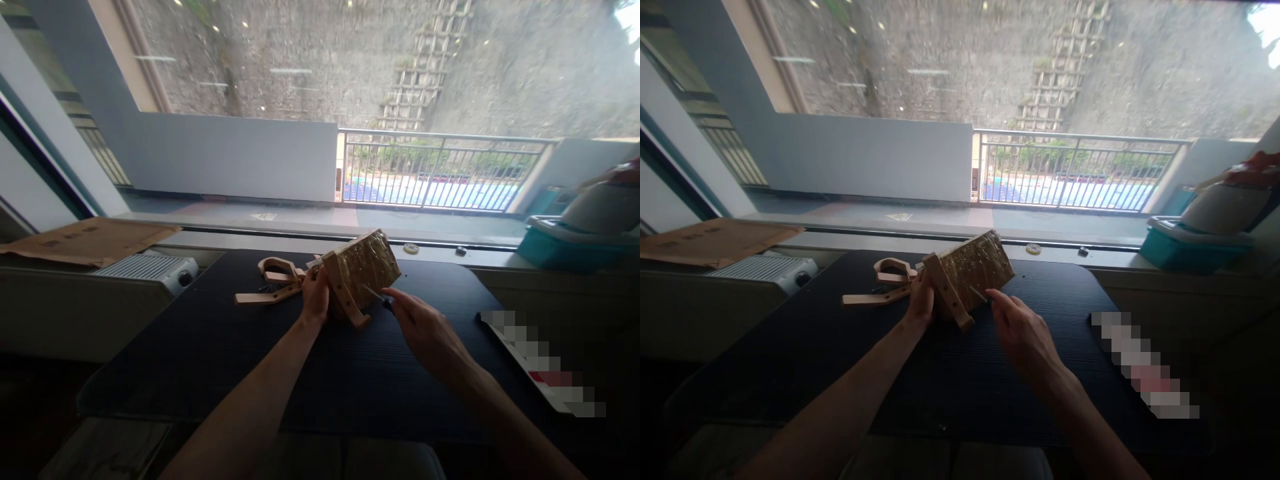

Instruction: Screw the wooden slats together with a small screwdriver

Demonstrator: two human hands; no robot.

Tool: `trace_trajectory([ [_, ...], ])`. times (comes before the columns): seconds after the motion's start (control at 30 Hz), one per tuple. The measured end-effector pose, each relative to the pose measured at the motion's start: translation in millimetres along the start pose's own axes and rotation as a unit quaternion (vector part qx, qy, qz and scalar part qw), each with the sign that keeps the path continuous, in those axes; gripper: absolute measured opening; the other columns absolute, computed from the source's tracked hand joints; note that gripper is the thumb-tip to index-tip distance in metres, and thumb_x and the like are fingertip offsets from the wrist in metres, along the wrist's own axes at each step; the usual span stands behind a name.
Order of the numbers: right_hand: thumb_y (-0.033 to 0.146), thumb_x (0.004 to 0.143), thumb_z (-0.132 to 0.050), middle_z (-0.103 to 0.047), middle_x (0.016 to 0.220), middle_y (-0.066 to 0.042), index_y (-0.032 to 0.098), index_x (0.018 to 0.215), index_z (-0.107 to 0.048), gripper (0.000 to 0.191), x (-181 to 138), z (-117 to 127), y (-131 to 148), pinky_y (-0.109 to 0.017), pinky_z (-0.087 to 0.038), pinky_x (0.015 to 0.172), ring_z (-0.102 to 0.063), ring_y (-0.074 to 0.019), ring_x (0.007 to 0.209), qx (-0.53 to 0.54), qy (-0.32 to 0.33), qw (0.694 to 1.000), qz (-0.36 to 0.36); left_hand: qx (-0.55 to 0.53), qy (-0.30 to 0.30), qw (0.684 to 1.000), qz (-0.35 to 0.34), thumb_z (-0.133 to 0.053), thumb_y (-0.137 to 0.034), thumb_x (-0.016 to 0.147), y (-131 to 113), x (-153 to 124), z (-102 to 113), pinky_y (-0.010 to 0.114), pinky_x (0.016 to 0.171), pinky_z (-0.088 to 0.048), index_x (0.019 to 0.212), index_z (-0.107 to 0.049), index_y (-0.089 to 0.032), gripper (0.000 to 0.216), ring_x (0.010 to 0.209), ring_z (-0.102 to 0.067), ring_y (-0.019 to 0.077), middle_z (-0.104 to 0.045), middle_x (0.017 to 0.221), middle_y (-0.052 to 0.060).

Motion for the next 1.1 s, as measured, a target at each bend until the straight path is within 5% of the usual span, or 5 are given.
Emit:
trace_trajectory([
  [0.1,0.034,0.093,-0.035,-0.064,0.094,-0.003,0.026,0.118,-0.059,0.036,-11,5,14,-0.031,-0.042,0.069,-0.062,-0.0182,0.077,-0.072,0.033,0.996,0.037,0.003,0.003,1.0,0.006,-0.069,-0.046,0.063,-1,-2,-1,0.022,0.053,-0.041,0.081,-0.062,-0.017,0.036,0.053,-0.048,0.0091,-0.054,0.06,-0.005],
  [0.37,0.029,0.089,-0.045,-0.059,0.086,-0.002,0.022,0.098,-0.065,0.022,-11,-1,33,-0.026,-0.033,0.052,-0.057,-0.0134,0.062,-0.176,0.001,0.978,0.109,0.021,0.011,1.0,-0.013,-0.069,-0.044,0.065,-4,-6,-3,0.021,0.054,-0.041,0.083,-0.062,-0.017,0.033,0.055,-0.048,0.0089,-0.057,0.066,-0.005],
  [0.7,0.029,0.092,-0.045,-0.056,0.089,-0.004,0.02,0.099,-0.064,0.023,-6,3,48,-0.024,-0.036,0.053,-0.056,-0.0126,0.064,-0.18,-0.044,0.966,0.179,0.032,0.012,0.999,-0.036,-0.067,-0.038,0.067,-6,-6,-5,0.023,0.064,-0.045,0.089,-0.064,-0.017,0.031,0.068,-0.056,0.0123,-0.064,0.078,-0.001],
  [1.1,0.026,0.092,-0.046,-0.053,0.086,-0.004,0.019,0.097,-0.064,0.021,2,5,62,-0.024,-0.035,0.053,-0.052,-0.0122,0.063,-0.223,-0.021,0.954,0.197,0.028,0.016,0.999,-0.029,-0.068,-0.038,0.067,-8,-8,-7,0.024,0.064,-0.045,0.088,-0.065,-0.017,0.03,0.067,-0.057,0.0133,-0.064,0.074,-0.001],
])
Point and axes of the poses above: each hand's wrist, its own x-axis towards the middle knuckle, its own z-axis out of the back of the hand, y = z × x, the point moved 3 cm from there along x, towards the middle knuckle
